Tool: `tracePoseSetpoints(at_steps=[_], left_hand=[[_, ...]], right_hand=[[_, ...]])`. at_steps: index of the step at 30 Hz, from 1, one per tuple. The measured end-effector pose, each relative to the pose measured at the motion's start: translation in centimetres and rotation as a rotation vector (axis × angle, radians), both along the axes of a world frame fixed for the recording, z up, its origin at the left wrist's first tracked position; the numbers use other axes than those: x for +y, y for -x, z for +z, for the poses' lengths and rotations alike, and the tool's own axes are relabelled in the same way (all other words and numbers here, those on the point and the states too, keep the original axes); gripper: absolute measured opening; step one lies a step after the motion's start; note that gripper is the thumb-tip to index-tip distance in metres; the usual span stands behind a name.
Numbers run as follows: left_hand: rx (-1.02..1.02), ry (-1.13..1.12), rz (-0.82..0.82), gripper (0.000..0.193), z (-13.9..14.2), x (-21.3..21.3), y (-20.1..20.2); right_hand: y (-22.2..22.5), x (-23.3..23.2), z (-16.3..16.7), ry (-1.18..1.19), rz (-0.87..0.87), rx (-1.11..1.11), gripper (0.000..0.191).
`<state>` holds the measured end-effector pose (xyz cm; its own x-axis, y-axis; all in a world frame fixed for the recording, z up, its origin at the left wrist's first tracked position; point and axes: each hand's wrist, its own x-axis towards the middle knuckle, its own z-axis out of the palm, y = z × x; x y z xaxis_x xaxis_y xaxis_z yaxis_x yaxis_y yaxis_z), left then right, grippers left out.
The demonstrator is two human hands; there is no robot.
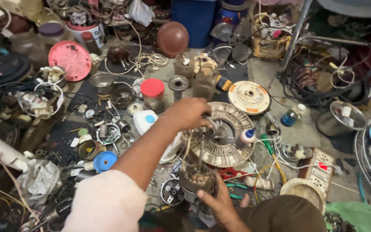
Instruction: The person disassembles a small electric fan motor, removes the rotor, and reassembles the motor housing. They use a screwdriver to remove screws and pliers to handle components, then reattach the motor to the fan base.
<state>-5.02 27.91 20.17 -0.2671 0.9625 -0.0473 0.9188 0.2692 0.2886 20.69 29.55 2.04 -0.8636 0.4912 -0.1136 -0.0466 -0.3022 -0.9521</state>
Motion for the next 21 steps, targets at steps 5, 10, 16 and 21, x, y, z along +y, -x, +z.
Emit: tracePoseSetpoints(at_steps=[5,10,16,21], left_hand=[[-0.116,-0.129,0.043,0.063,-0.9,-1.1,-0.1],[-0.246,-0.089,0.152,0.07,-0.8,-1.0,-1.5],[-0.16,-0.296,0.222,0.058,-1.5,-2.3,-2.9],[-0.215,-0.726,0.438,0.047,-0.5,-5.0,-1.3]], right_hand=[[0.4,1.4,1.0,0.043,0.006,-0.036,0.065],[0.4,2.0,1.4,0.112,-0.009,-0.02,0.059],[0.3,2.5,1.8,0.047,-0.039,-0.025,0.065],[0.3,3.8,4.5,-0.132,-0.016,-0.131,0.077]])
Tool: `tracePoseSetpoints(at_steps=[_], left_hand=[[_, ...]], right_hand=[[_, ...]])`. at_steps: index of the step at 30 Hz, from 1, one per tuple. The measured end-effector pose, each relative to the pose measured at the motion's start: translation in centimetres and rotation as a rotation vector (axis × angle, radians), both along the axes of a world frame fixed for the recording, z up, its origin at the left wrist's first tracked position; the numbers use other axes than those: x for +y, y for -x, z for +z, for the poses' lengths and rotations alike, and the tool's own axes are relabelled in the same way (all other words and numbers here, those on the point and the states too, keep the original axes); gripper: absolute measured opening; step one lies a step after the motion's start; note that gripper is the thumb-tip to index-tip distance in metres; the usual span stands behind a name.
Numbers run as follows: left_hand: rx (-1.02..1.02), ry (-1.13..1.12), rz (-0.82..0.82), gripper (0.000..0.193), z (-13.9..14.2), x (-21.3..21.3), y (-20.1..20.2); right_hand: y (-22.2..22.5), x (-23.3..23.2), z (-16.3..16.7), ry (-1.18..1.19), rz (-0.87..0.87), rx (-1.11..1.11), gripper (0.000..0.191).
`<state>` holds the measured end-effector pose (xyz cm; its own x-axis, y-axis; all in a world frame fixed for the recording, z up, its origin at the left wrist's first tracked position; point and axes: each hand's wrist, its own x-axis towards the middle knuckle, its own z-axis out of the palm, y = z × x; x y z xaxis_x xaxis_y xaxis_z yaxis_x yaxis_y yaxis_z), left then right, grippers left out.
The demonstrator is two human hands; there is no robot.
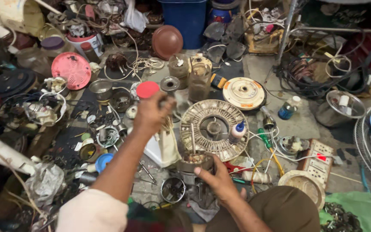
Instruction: The person disassembles a small electric fan motor, removes the rotor, and reassembles the motor housing. They use a screwdriver to remove screws and pliers to handle components, then reattach the motor to the fan base.
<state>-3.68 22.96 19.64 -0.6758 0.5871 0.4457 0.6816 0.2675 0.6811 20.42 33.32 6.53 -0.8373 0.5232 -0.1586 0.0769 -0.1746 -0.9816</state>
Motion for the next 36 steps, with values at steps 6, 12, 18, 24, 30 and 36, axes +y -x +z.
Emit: tracePoseSetpoints(at_steps=[6,12,18,24,30,36], left_hand=[[0.018,-0.278,0.282,0.039,0.6,-7.6,-0.2],[0.015,-0.405,0.344,0.042,0.2,-12.5,-0.1],[-0.052,-0.359,0.382,0.044,-0.4,-13.9,0.5],[0.001,-0.409,0.289,0.045,-0.6,-14.2,0.9],[-0.134,-0.31,0.253,0.048,-1.2,-14.2,1.4],[-0.276,-0.311,0.031,0.059,-1.9,-13.8,2.9]], right_hand=[[3.5,-0.7,7.9,-0.396,0.139,-0.062,0.095],[7.1,-4.1,15.2,-0.514,0.299,-0.239,0.097],[8.5,-6.7,16.3,-0.502,0.273,-0.219,0.101],[9.3,-7.0,14.8,-0.533,0.236,-0.226,0.108],[9.2,-7.6,14.7,-0.469,0.212,-0.202,0.113],[8.9,-6.3,17.0,-0.456,0.27,-0.327,0.099]])
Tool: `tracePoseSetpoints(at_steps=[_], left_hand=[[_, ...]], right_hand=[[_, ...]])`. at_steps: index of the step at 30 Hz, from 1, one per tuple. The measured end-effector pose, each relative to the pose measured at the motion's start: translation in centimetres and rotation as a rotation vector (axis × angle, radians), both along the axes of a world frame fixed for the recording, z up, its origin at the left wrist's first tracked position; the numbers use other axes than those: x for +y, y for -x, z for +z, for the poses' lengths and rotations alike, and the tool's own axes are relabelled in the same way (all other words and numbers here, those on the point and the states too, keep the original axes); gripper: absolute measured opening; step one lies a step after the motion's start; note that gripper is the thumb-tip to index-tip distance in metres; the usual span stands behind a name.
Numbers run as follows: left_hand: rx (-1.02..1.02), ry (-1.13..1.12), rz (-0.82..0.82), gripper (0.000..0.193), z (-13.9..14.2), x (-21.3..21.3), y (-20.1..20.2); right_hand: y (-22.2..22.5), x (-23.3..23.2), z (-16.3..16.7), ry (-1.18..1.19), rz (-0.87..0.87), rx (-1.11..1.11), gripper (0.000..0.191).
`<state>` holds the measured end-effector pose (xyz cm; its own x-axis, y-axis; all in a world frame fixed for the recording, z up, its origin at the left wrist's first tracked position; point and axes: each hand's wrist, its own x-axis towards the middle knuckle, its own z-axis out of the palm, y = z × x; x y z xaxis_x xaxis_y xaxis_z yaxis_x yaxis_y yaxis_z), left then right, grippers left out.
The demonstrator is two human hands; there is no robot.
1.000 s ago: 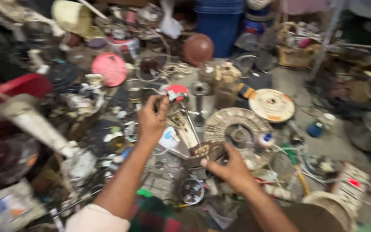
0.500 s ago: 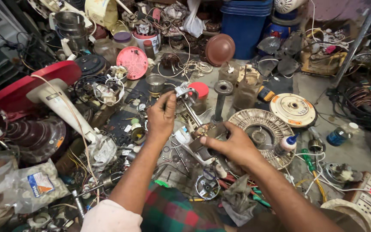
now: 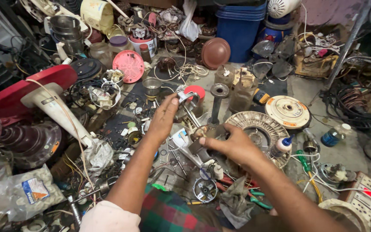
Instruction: The person disassembles a small electric fan motor, removes the rotor, and reassembles the motor housing. They use a screwdriver to remove screws and pliers to handle components, then reattach the motor to the fan base.
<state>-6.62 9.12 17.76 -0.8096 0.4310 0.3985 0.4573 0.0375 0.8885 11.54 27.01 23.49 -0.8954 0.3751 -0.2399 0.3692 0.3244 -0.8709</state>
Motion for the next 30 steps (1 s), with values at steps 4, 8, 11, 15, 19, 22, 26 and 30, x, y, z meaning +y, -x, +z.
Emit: tracePoseSetpoints(at_steps=[4,8,11,15,19,22,26,30], left_hand=[[-0.066,-0.062,-0.061,0.064,-0.6,0.3,0.2],[-0.046,-0.045,-0.062,0.066,-1.1,0.4,0.3],[-0.057,-0.109,-0.088,0.065,-1.4,1.2,0.1],[-0.03,-0.081,-0.063,0.063,-1.7,1.9,-0.5],[0.043,-0.057,-0.03,0.06,-1.6,2.1,-1.1],[0.032,-0.061,-0.015,0.059,-1.3,2.1,-1.3],[0.012,-0.074,-0.012,0.06,-1.1,2.0,-1.4],[-0.024,-0.067,-0.015,0.061,-1.3,1.5,-1.3]], right_hand=[[0.0,1.1,1.4,-0.061,0.05,-0.013,0.088],[0.2,2.3,2.6,-0.121,0.087,-0.045,0.09],[0.0,2.5,2.7,-0.219,0.069,-0.061,0.092],[-0.3,1.7,1.5,-0.091,0.039,-0.016,0.086],[0.0,1.8,0.7,-0.199,-0.018,-0.032,0.09],[0.3,1.7,0.2,-0.159,-0.018,-0.01,0.088],[0.7,1.1,-0.2,0.03,-0.004,0.04,0.079],[1.0,1.1,-0.3,0.034,0.031,0.032,0.071]])
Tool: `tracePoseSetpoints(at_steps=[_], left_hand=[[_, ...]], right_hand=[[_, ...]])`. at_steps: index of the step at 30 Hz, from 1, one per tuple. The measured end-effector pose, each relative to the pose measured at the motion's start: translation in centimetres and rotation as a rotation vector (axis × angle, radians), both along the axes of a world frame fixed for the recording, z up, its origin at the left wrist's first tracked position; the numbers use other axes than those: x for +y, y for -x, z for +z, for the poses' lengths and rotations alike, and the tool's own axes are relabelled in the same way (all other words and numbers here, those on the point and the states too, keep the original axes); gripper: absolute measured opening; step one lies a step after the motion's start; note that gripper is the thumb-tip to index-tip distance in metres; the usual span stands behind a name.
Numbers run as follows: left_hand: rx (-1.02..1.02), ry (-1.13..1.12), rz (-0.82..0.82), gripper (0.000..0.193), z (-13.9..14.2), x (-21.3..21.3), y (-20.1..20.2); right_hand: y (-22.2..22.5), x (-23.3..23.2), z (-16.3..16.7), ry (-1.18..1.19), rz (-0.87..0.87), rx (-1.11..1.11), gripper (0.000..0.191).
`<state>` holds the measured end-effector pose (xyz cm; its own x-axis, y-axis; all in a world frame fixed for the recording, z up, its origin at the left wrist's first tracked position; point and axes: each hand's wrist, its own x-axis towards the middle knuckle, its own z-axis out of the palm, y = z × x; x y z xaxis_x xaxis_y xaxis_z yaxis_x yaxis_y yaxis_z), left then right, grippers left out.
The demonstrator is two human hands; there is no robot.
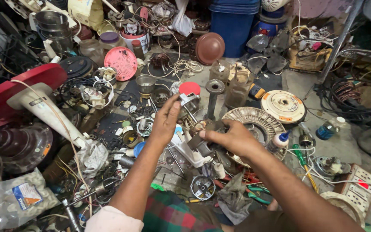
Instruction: The person disassembles a small electric fan motor, removes the rotor, and reassembles the motor housing. They use a screwdriver to remove screws and pliers to handle components, then reattach the motor to the fan base.
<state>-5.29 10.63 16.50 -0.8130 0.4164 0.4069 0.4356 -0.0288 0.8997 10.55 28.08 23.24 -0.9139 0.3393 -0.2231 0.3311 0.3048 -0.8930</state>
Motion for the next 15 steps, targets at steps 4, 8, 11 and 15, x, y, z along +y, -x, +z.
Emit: tracePoseSetpoints(at_steps=[4,8,11,15], left_hand=[[0.005,-0.02,0.012,0.061,0.0,-0.4,0.0],[0.006,-0.021,0.019,0.061,0.3,-0.8,-0.1],[0.03,-0.037,0.006,0.061,0.4,-1.1,-0.4],[0.03,-0.057,-0.021,0.06,0.5,-1.4,-0.6]], right_hand=[[0.7,0.4,0.0,-0.006,0.011,0.042,0.069],[1.3,1.0,-0.4,0.083,0.029,0.018,0.068],[1.6,1.3,-0.9,0.162,0.046,-0.011,0.066],[1.8,1.5,-1.6,0.221,0.071,0.014,0.062]])
